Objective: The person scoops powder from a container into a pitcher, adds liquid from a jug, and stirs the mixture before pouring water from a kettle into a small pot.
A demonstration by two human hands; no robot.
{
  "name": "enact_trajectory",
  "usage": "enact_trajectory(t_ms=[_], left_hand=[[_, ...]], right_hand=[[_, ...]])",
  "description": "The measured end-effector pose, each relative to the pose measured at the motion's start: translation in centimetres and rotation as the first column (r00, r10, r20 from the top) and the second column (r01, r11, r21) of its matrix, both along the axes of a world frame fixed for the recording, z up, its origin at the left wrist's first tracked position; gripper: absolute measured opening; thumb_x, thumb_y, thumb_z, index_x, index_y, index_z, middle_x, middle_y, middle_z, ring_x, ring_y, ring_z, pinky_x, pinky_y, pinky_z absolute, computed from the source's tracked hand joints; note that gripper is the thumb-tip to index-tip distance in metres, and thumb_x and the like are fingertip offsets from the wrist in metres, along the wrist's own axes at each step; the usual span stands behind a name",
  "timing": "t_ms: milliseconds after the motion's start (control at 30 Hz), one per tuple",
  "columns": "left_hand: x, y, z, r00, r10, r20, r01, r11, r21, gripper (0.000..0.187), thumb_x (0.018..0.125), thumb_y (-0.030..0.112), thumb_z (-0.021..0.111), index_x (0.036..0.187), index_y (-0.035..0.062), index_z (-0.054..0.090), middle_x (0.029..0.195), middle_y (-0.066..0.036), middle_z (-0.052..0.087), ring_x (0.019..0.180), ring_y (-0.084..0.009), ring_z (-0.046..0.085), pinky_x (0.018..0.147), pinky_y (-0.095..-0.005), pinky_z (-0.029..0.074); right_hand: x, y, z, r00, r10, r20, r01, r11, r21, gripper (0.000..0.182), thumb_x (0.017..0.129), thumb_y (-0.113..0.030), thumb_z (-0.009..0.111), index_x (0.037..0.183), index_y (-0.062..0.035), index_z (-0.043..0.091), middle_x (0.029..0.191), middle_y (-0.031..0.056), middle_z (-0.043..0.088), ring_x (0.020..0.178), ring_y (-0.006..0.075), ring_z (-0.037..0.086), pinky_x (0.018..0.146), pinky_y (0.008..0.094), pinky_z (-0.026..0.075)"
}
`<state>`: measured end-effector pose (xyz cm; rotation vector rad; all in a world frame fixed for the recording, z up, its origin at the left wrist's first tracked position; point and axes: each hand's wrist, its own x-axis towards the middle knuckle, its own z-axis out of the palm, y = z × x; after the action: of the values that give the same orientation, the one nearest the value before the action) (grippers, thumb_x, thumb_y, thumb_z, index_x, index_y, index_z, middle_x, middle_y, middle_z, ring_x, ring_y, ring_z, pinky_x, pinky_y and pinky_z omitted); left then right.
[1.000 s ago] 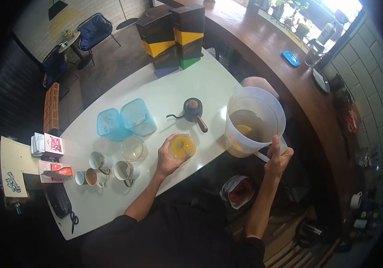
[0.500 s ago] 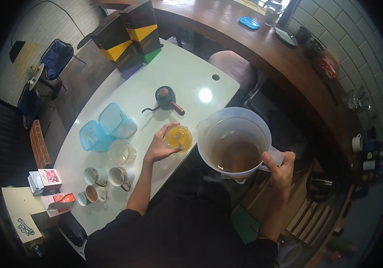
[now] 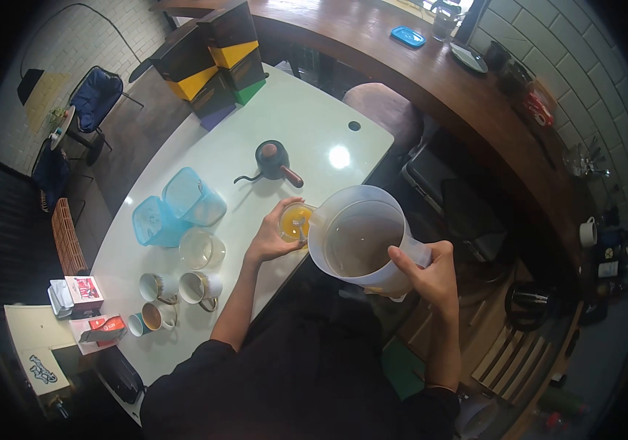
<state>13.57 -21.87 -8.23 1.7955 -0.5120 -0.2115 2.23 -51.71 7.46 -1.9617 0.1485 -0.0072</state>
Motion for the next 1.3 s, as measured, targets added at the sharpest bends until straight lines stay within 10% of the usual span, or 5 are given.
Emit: enact_trajectory(t_ms=[500,600,1300], left_hand=[[-0.2,-0.2,-0.5,0.991,0.100,0.094,-0.101,0.995,0.010,0.079,0.064,0.028,0.091,0.130,0.0069,0.053,0.118,-0.014,0.068,0.111,-0.0317,0.067,0.099,-0.0393,0.052],[-0.1,-0.2,-0.6,0.992,0.095,0.086,-0.097,0.995,0.017,0.078,0.063,0.027,0.090,0.130,0.0079,0.054,0.117,-0.014,0.068,0.110,-0.0315,0.067,0.098,-0.0392,0.052],[-0.4,-0.3,-0.9,0.990,0.130,0.061,-0.130,0.992,-0.008,0.078,0.062,0.025,0.091,0.128,0.0064,0.055,0.119,-0.014,0.068,0.110,-0.0302,0.068,0.098,-0.0381,0.053]], right_hand=[[3.7,1.0,2.2,0.980,0.094,-0.174,-0.137,0.956,-0.258,0.050,0.079,-0.039,0.083,0.080,0.0104,0.074,0.069,0.0180,0.072,0.064,0.0236,0.074,0.059,0.0316,0.057],[4.2,0.9,1.6,0.988,0.124,-0.093,-0.143,0.962,-0.232,0.052,0.079,-0.039,0.085,0.066,0.0088,0.069,0.057,0.0074,0.065,0.054,0.0118,0.064,0.051,0.0275,0.049],[7.3,1.3,4.6,0.937,0.151,-0.314,-0.260,0.902,-0.344,0.072,0.071,-0.056,0.088,0.078,0.0090,0.058,0.075,0.0119,0.062,0.072,0.0157,0.065,0.061,0.0322,0.054]])
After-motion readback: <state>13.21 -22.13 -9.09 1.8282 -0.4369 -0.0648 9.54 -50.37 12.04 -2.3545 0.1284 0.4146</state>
